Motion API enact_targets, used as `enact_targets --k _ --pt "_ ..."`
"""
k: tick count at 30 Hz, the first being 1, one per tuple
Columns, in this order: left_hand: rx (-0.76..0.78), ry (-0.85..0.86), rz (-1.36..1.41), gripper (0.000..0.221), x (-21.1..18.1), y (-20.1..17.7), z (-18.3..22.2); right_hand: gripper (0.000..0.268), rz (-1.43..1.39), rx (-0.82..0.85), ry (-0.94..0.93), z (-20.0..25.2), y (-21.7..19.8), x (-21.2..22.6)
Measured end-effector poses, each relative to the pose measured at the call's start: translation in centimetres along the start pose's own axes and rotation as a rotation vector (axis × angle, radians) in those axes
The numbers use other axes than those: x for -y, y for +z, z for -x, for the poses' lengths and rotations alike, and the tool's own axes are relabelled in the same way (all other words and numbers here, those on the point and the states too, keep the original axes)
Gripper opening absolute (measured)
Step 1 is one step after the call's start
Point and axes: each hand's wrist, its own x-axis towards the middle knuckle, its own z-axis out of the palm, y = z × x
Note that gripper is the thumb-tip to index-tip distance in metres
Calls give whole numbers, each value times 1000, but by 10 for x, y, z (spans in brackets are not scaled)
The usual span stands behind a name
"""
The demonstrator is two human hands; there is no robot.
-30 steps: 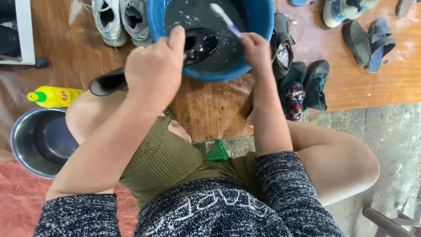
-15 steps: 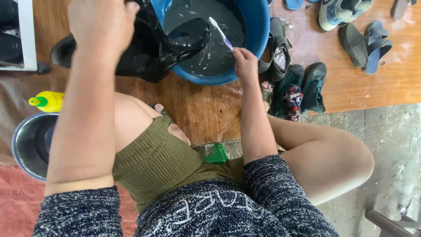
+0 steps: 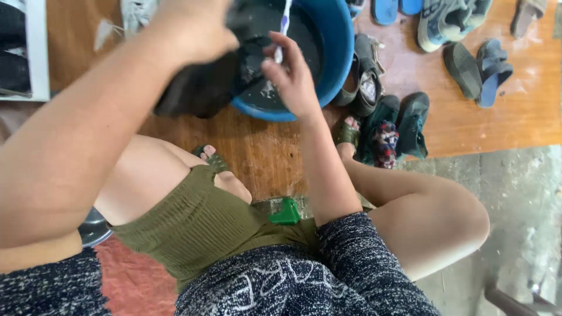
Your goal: Clean a black rubber boot using a toothbrush and water from a bucket
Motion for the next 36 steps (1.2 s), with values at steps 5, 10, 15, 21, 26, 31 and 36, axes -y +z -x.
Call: enact_targets --k 5,10,15,21,26,31,36 --pt "309 3 69 59 -66 -38 33 55 34 403 -514 -13 -2 26" --pt "230 -138 337 79 -23 -1 23 23 48 558 -391 -13 -6 45" --pt "-36 -221 182 84 -29 50 9 33 208 561 -389 -12 -14 49" --pt "-265 -457 656 32 -37 68 -9 26 328 589 -428 -5 -7 45" --pt "-576 -592 897 17 28 83 -26 31 395 810 -529 -13 -42 39" --pt "-236 -237 1226 39 33 5 49 59 696 950 -82 -16 -88 70" --pt "-28 -362 1018 17 32 1 74 28 586 907 159 -14 -118 93"
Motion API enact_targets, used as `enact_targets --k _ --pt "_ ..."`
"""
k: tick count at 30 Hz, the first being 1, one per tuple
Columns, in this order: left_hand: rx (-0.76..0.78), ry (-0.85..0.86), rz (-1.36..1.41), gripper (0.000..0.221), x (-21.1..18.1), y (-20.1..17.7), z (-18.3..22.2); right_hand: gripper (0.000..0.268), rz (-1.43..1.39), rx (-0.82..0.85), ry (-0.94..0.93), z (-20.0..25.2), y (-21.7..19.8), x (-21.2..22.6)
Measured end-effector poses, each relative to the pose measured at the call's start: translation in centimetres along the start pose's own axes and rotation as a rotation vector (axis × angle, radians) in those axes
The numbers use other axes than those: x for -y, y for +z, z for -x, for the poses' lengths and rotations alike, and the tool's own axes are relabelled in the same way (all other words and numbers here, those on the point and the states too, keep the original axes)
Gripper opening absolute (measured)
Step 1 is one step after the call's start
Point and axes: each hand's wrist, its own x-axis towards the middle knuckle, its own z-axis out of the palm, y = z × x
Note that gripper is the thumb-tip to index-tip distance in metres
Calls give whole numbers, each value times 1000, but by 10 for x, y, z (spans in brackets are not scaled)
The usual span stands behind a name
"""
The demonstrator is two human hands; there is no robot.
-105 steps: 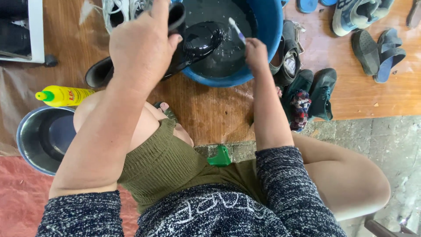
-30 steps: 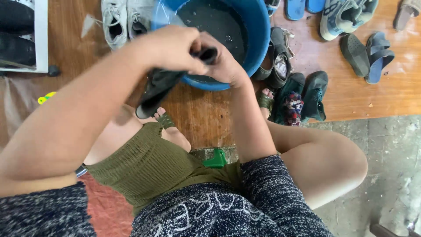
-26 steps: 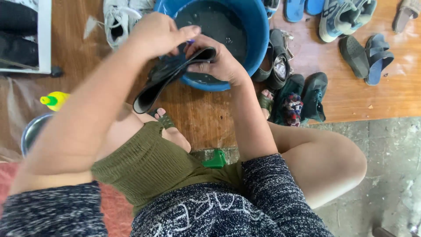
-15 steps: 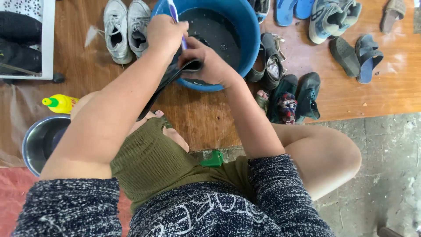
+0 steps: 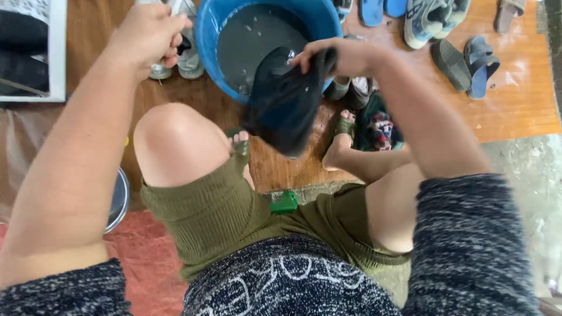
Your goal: Clean a black rubber boot using a toothbrush and water from a bucket
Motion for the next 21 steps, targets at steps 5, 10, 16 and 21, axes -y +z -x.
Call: enact_targets --k 5,10,16,21 --pt "307 -162 -450 30 25 19 -28 53 7 195 218 20 -20 12" --pt "355 -175 -209 28 120 115 -61 37 -27 140 364 26 -22 36" --pt "176 135 -269 34 222 198 -62 74 -98 -623 482 58 -19 -34" --pt "114 138 -473 27 202 189 -89 30 -769 -812 603 94 18 -103"
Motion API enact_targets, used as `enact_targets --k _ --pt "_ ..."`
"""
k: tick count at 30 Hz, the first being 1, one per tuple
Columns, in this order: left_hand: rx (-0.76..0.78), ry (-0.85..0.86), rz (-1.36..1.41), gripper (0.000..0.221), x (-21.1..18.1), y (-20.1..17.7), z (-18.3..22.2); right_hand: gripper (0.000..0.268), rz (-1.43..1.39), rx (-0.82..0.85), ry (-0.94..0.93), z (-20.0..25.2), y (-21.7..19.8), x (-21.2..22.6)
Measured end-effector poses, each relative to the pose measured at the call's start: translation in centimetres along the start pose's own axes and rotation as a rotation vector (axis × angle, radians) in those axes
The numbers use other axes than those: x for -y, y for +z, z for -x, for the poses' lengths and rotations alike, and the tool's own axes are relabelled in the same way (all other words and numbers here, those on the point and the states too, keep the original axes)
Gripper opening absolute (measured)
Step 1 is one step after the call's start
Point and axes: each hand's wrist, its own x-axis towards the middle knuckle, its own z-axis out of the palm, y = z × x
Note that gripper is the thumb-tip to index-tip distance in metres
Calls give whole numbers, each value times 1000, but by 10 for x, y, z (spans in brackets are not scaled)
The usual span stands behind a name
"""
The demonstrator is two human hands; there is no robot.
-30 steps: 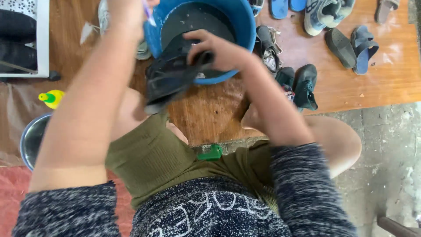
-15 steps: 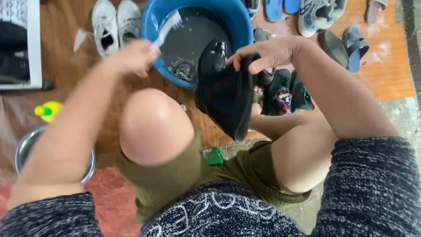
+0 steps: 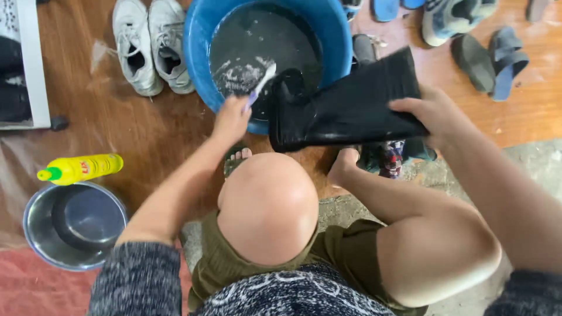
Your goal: Clean a black rubber boot using a toothbrush and water from a bucket
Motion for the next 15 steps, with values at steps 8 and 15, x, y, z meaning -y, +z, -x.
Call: enact_targets --k 8,15 --pt "-53 -209 -393 21 9 -11 -119 42 -204 -49 20 32 -9 13" --pt "175 -449 -414 41 -12 -15 -106 36 20 -33 -205 52 -30 12"
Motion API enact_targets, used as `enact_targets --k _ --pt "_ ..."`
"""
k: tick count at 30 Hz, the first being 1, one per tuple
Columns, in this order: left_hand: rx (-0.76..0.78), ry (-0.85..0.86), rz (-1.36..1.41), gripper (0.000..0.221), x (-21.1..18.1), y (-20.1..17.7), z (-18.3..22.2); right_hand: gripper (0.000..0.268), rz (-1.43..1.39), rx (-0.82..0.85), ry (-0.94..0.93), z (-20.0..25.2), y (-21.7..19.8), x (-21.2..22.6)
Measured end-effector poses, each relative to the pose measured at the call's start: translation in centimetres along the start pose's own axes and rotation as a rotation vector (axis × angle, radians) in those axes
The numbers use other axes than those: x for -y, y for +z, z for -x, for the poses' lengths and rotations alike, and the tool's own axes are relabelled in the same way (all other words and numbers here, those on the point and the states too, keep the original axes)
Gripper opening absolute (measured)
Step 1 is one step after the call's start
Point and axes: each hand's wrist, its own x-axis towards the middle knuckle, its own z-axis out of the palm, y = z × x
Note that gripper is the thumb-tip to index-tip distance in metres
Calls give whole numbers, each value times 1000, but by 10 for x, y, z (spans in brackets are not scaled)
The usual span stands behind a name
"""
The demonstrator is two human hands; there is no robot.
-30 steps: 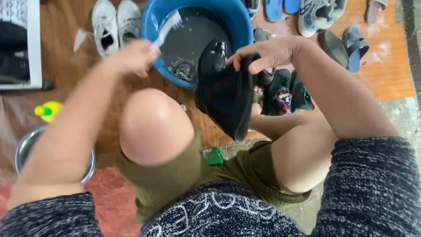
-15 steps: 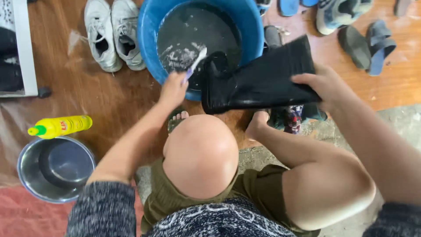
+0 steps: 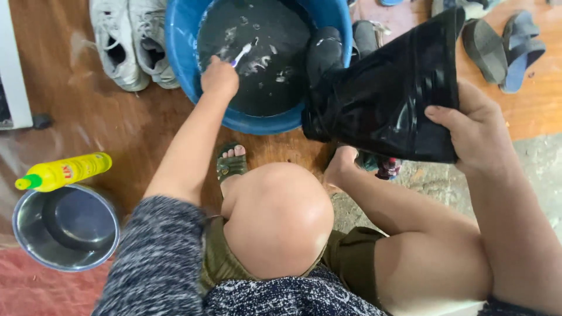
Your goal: Clean a black rubber boot using a toothbrush and water from a bucket
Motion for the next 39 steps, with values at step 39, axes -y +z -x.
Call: enact_targets --k 39 --pt "-571 593 350 46 -25 56 46 46 263 26 -103 -31 -53 -32"
